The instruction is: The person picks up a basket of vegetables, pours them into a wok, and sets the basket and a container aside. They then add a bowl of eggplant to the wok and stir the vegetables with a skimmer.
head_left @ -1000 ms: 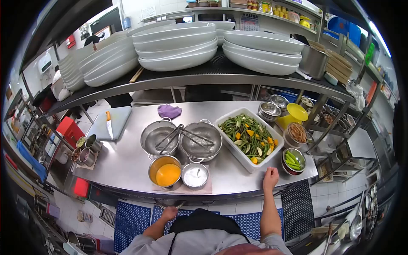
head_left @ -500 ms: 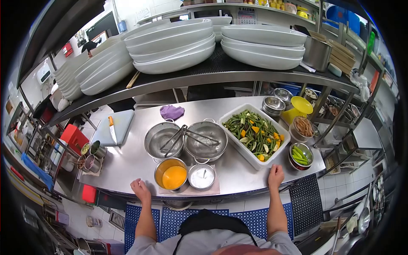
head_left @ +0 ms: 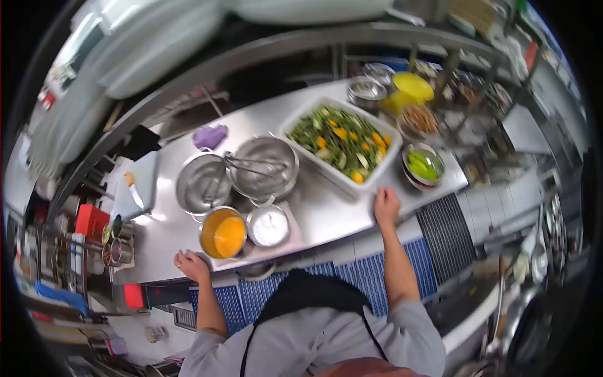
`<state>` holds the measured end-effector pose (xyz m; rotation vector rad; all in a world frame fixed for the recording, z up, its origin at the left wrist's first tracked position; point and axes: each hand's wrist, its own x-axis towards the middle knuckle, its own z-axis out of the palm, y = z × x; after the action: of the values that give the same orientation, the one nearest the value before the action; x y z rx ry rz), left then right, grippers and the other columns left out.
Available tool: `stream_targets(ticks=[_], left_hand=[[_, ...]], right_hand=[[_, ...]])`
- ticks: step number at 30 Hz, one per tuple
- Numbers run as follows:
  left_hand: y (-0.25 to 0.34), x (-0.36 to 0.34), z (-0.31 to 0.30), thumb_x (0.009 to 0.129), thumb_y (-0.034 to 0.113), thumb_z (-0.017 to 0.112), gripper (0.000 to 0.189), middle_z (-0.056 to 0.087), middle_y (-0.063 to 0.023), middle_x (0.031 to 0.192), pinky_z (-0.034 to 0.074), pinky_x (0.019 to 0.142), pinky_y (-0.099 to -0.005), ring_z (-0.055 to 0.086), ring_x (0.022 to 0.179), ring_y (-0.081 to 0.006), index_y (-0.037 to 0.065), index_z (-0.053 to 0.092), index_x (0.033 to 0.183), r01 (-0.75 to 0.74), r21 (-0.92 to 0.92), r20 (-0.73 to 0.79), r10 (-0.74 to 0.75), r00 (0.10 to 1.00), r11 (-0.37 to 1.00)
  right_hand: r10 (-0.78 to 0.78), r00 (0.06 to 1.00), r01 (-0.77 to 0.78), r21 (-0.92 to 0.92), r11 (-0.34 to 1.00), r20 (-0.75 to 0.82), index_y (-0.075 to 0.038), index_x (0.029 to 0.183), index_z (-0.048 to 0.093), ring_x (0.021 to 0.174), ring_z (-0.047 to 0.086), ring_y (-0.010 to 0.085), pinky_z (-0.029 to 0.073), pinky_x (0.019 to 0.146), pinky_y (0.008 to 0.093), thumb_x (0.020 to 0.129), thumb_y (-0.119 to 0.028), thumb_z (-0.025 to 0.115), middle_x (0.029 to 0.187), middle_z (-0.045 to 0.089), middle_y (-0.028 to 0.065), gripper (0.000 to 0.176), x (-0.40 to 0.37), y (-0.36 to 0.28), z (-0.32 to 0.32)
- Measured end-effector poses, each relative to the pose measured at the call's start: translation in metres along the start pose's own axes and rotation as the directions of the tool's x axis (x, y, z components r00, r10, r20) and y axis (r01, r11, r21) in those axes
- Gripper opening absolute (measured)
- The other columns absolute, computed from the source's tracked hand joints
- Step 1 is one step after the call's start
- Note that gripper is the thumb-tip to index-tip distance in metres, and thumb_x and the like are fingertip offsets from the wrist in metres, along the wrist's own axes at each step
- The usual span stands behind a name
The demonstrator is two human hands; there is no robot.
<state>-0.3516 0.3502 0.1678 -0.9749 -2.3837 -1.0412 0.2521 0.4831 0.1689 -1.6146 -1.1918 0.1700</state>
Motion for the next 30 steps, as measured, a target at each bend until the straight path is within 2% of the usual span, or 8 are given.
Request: stream_targets(ticks=[1,4,17,20,23,26,29,30], left_hand=[[-0.008,-0.01,-0.001,0.092,0.02,0.053,0.043,0.05,-0.0277,0.129,0.04,0.101,-0.0463,0.05,0.117,-0.0419,-0.009,0.056,0.123,-0.012,0.009,0.043,0.012,0.999,1.0],[-0.021,-0.009,0.007,0.092,0.022,0.053,0.048,0.049,-0.0283,0.13,0.041,0.101,-0.0459,0.05,0.118,-0.0419,-0.009,0.054,0.127,-0.028,0.093,0.042,0.024,0.999,0.995],[-0.03,-0.008,0.014,0.09,0.023,0.052,0.057,0.051,-0.03,0.132,0.037,0.106,-0.0468,0.048,0.124,-0.0421,-0.008,0.045,0.138,-0.04,0.131,0.037,0.035,0.999,0.991],[-0.027,-0.009,0.014,0.089,0.022,0.052,0.058,0.055,-0.0284,0.128,0.038,0.103,-0.0475,0.052,0.118,-0.0415,-0.004,0.044,0.141,-0.043,0.157,0.005,0.043,0.999,0.987],[-0.001,-0.011,-0.003,0.088,0.021,0.053,0.059,0.059,-0.0251,0.121,0.04,0.099,-0.0478,0.056,0.109,-0.0399,0.002,0.044,0.144,0.047,0.069,0.087,-0.053,0.995,0.997],[-0.019,-0.01,0.008,0.087,0.02,0.054,0.06,0.062,-0.0221,0.116,0.042,0.095,-0.048,0.058,0.103,-0.0381,0.006,0.044,0.145,-0.03,0.092,0.013,0.029,0.999,0.995],[-0.019,-0.009,0.007,0.086,0.021,0.054,0.06,0.062,-0.0225,0.116,0.043,0.094,-0.0483,0.058,0.104,-0.0374,0.004,0.045,0.143,0.009,0.125,0.071,-0.018,0.997,0.992],[-0.025,-0.008,0.01,0.086,0.022,0.054,0.05,0.061,-0.0205,0.121,0.043,0.095,-0.048,0.058,0.106,-0.0368,0.007,0.058,0.134,0.011,0.133,0.075,-0.021,0.997,0.991]], right_hand=[[-0.059,0.998,0.059,-0.032,0.998,-0.027,-0.003,0.081,0.06,0.063,0.061,0.0373,0.045,0.059,0.0447,0.093,-0.024,0.062,0.07,0.062,0.0191,0.024,-0.001,-0.002,-0.005],[-0.019,1.0,0.018,-0.042,0.999,-0.024,-0.004,0.082,0.063,0.063,0.062,0.0371,0.047,0.059,0.0444,0.092,-0.025,0.063,0.07,0.063,0.0178,0.023,0.001,-0.002,-0.002],[-0.011,1.0,0.009,-0.123,0.992,-0.017,-0.007,0.079,0.062,0.061,0.063,0.0328,0.049,0.059,0.0432,0.09,-0.026,0.064,0.068,0.065,0.0126,0.022,0.002,-0.002,0.0],[-0.018,1.0,0.015,-0.114,0.993,-0.022,-0.007,0.078,0.062,0.061,0.063,0.0329,0.049,0.059,0.0432,0.089,-0.026,0.065,0.067,0.065,0.0123,0.022,0.002,-0.004,-0.001],[-0.019,1.0,0.018,-0.109,0.994,-0.01,-0.006,0.078,0.062,0.061,0.063,0.0334,0.049,0.059,0.0434,0.089,-0.025,0.065,0.067,0.065,0.0124,0.022,0.003,-0.005,-0.001],[-0.009,1.0,0.007,-0.118,0.993,-0.013,-0.006,0.078,0.062,0.061,0.063,0.0341,0.049,0.059,0.044,0.089,-0.025,0.065,0.069,0.065,0.0134,0.021,0.003,-0.005,0.0],[-0.024,1.0,0.021,-0.121,0.992,-0.019,-0.007,0.078,0.063,0.062,0.064,0.035,0.049,0.059,0.0448,0.088,-0.024,0.065,0.069,0.065,0.0142,0.021,0.002,-0.002,0.001],[-0.002,1.0,0.002,-0.131,0.991,-0.003,-0.007,0.078,0.063,0.063,0.064,0.0354,0.05,0.059,0.0451,0.088,-0.024,0.065,0.068,0.066,0.0147,0.02,0.002,-0.003,0.0]])
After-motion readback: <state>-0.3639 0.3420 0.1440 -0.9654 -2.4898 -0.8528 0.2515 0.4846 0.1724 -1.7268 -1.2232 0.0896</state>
